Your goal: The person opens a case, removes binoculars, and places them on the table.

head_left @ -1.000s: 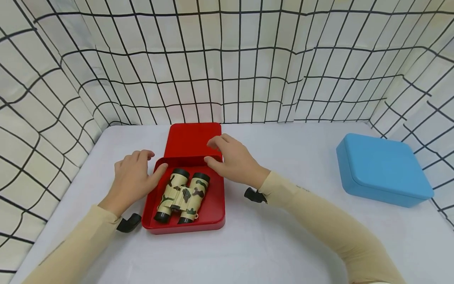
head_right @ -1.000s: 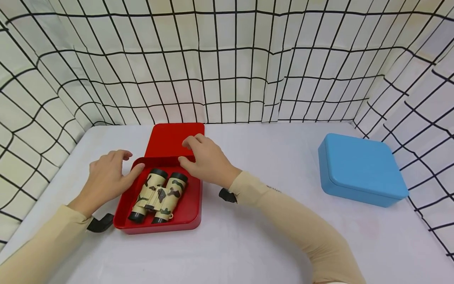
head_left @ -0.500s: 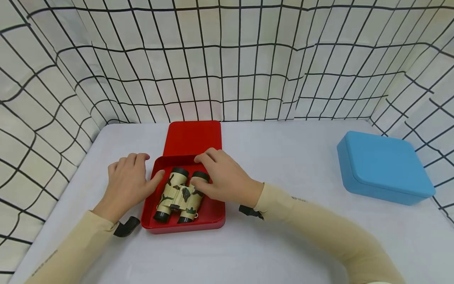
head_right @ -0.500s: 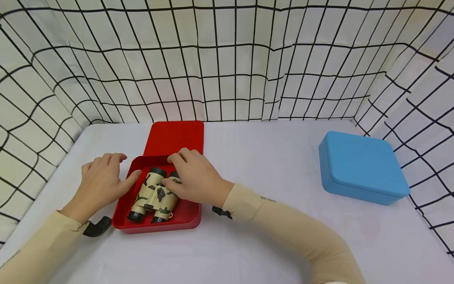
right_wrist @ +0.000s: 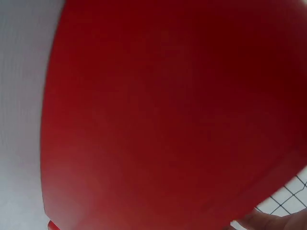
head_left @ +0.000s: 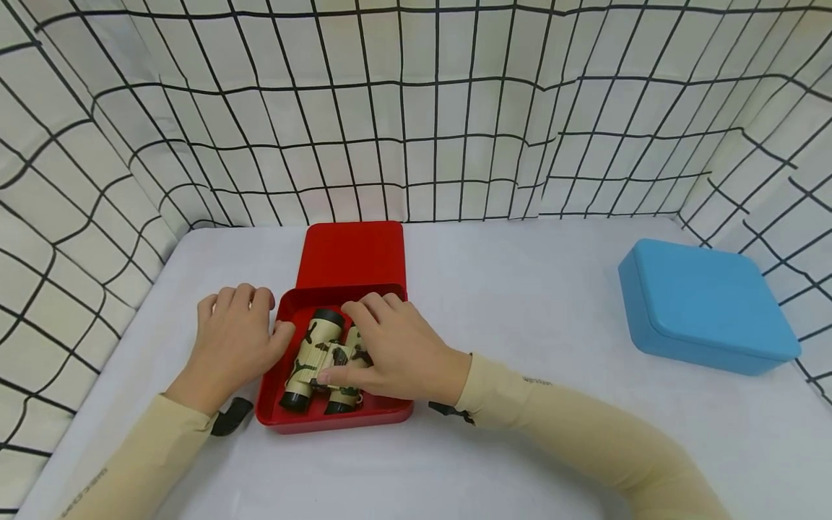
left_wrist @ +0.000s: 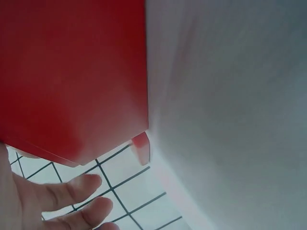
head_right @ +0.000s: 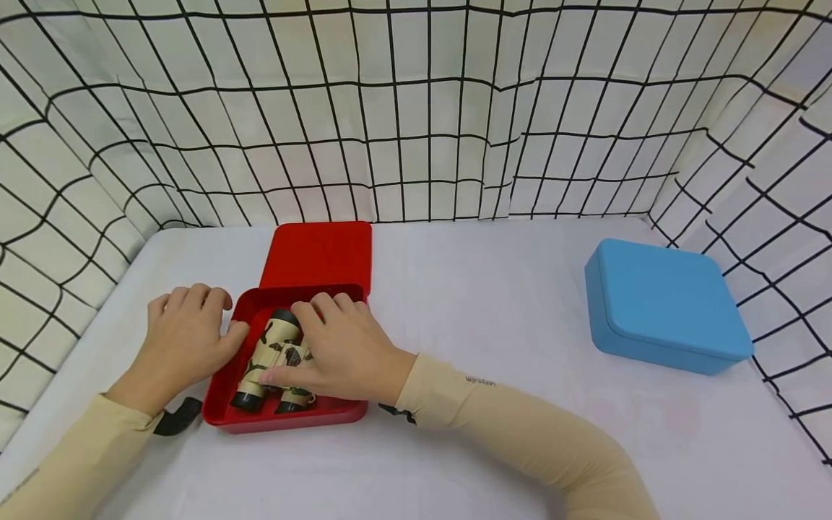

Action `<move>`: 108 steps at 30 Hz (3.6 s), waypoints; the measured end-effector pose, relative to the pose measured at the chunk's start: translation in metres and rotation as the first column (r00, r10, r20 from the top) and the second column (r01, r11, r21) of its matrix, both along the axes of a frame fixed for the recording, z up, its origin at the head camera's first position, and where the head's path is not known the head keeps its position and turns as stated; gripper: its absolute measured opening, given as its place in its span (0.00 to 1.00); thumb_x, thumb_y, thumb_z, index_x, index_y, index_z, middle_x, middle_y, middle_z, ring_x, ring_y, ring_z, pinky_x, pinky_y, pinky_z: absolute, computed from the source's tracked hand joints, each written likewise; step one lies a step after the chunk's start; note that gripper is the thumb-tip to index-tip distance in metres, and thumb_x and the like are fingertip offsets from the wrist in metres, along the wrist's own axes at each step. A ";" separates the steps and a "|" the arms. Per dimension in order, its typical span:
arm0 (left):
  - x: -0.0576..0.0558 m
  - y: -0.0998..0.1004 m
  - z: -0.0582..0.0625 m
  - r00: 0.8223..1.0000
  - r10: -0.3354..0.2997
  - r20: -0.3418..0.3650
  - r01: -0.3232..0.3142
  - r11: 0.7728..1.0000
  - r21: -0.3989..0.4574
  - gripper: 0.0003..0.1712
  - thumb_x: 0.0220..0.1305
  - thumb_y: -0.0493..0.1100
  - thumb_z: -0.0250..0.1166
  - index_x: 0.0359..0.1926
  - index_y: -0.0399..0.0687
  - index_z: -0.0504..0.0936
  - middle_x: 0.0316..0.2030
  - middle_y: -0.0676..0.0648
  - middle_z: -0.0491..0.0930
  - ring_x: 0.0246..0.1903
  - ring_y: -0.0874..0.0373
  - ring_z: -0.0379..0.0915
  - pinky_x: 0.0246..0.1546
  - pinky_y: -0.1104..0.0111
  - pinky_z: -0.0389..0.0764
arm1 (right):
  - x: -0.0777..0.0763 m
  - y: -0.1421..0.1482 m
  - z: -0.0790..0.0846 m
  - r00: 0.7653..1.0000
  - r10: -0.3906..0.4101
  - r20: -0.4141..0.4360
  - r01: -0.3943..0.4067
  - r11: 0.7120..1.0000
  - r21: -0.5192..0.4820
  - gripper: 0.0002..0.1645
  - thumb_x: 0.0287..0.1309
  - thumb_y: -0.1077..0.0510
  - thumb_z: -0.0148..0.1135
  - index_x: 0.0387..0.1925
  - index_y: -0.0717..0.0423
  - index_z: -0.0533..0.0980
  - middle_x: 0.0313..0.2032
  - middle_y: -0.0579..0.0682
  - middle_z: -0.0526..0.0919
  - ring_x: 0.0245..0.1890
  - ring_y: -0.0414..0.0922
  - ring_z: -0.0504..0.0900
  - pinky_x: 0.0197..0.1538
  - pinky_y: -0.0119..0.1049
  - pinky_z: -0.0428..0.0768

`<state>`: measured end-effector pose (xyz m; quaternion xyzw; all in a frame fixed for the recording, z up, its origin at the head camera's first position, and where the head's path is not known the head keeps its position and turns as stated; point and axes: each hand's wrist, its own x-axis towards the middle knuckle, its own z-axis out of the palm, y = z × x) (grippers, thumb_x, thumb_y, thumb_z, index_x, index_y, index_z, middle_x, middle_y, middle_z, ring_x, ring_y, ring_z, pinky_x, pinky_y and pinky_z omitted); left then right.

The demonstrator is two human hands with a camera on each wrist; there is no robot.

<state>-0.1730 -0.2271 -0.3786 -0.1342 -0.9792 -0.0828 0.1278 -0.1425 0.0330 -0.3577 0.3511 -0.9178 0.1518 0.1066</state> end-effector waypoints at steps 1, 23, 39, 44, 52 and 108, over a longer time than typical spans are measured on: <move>0.000 -0.001 0.000 1.000 -0.004 0.004 0.004 1.000 -0.007 0.16 0.63 0.47 0.57 0.39 0.36 0.74 0.40 0.33 0.74 0.47 0.34 0.67 0.53 0.38 0.64 | 0.001 -0.001 -0.001 1.000 -0.004 0.000 0.004 1.000 0.011 0.50 0.58 0.21 0.60 0.65 0.55 0.73 0.55 0.47 0.80 0.54 0.45 0.78 0.55 0.39 0.80; -0.002 -0.005 -0.005 0.988 -0.123 -0.090 0.115 0.989 -0.088 0.11 0.65 0.44 0.56 0.32 0.40 0.72 0.29 0.42 0.73 0.37 0.43 0.69 0.47 0.46 0.68 | 0.004 -0.017 -0.017 0.999 -0.051 -0.002 0.051 0.996 0.068 0.60 0.53 0.14 0.55 0.72 0.53 0.67 0.63 0.48 0.75 0.60 0.49 0.75 0.51 0.42 0.83; -0.003 -0.002 -0.005 0.982 -0.143 -0.125 0.131 0.986 -0.101 0.11 0.65 0.44 0.54 0.32 0.39 0.72 0.28 0.42 0.73 0.35 0.43 0.68 0.45 0.47 0.69 | 0.006 -0.020 -0.022 0.996 -0.082 -0.041 0.086 0.990 0.108 0.64 0.49 0.11 0.54 0.72 0.51 0.67 0.62 0.47 0.75 0.61 0.50 0.75 0.54 0.45 0.81; -0.001 -0.002 -0.005 0.984 -0.132 -0.117 0.120 0.987 -0.106 0.11 0.65 0.44 0.53 0.31 0.39 0.72 0.28 0.41 0.73 0.35 0.43 0.69 0.45 0.47 0.69 | 0.007 -0.021 -0.025 0.993 -0.081 -0.087 0.092 0.987 0.135 0.64 0.47 0.10 0.54 0.70 0.51 0.69 0.60 0.47 0.76 0.59 0.49 0.76 0.53 0.44 0.81; -0.001 -0.002 -0.006 0.986 -0.129 -0.109 0.119 0.989 -0.093 0.11 0.65 0.44 0.53 0.32 0.40 0.71 0.28 0.41 0.73 0.35 0.43 0.69 0.44 0.48 0.68 | 0.007 -0.021 -0.027 0.987 -0.079 -0.139 0.104 0.977 0.185 0.59 0.46 0.12 0.60 0.65 0.50 0.71 0.57 0.47 0.77 0.55 0.47 0.75 0.49 0.41 0.79; -0.001 -0.002 -0.006 0.984 -0.131 -0.121 0.126 0.991 -0.054 0.09 0.65 0.42 0.52 0.30 0.42 0.70 0.26 0.43 0.71 0.32 0.45 0.68 0.41 0.49 0.67 | 0.003 -0.020 -0.028 0.987 -0.059 -0.149 0.088 0.975 0.202 0.48 0.48 0.13 0.61 0.52 0.46 0.80 0.55 0.47 0.79 0.57 0.49 0.77 0.60 0.43 0.80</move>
